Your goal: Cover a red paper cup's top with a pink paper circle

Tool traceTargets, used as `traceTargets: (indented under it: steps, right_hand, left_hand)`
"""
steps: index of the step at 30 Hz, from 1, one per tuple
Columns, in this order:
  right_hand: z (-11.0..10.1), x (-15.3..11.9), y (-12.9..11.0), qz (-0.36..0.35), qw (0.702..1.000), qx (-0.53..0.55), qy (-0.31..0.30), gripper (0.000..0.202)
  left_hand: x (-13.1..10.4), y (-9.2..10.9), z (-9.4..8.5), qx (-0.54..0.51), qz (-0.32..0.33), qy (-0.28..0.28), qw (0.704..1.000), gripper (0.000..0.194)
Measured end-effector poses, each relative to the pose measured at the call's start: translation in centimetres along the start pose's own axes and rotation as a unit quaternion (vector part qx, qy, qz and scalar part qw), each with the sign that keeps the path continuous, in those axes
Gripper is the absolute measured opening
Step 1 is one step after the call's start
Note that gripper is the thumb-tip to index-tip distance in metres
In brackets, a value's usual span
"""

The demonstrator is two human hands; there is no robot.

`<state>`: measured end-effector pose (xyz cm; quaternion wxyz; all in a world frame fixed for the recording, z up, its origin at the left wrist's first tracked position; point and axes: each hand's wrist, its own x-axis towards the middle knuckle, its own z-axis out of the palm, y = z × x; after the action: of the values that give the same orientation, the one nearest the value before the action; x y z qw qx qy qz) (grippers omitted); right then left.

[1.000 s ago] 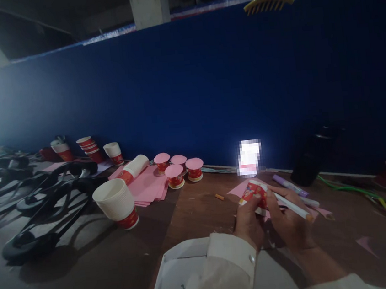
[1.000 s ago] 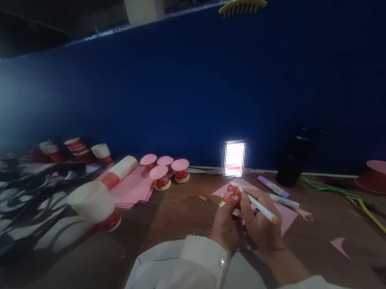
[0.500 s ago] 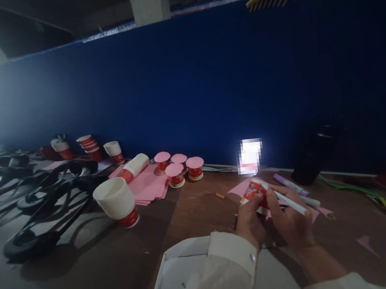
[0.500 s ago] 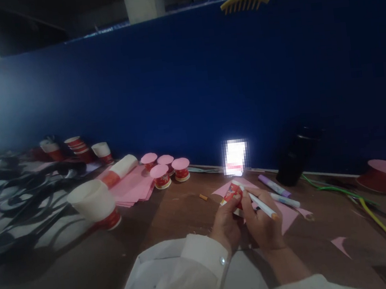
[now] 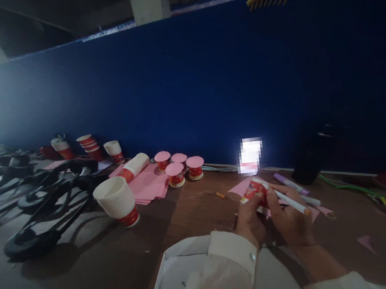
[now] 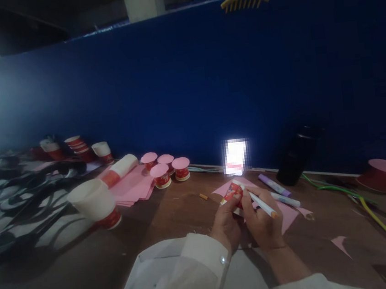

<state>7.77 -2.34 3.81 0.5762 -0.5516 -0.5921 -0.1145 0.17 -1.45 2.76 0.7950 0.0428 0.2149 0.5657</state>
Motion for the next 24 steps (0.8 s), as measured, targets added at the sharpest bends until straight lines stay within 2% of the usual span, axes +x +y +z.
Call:
traceTargets:
  steps: [4, 9, 14, 24]
  right_hand:
    - [0.03, 0.02, -0.08, -0.004, 1.0, 0.0, -0.001, 0.027]
    - [0.02, -0.02, -0.15, 0.012, 1.0, 0.002, 0.0, 0.027]
    - [0.03, 0.05, -0.21, -0.004, 1.0, -0.003, 0.004, 0.026]
    - [0.01, -0.03, 0.06, -0.005, 1.0, -0.012, 0.004, 0.027]
  left_hand:
    - [-0.21, 0.18, 0.04, 0.007, -0.023, 0.004, 1.0, 0.037]
    - [-0.3, 0.3, 0.12, 0.008, -0.012, 0.011, 1.0, 0.032]
    - [-0.37, 0.4, 0.19, 0.004, -0.03, 0.015, 0.999, 0.029]
    - [-0.12, 0.45, 0.0, -0.002, -0.041, 0.007, 0.999, 0.033]
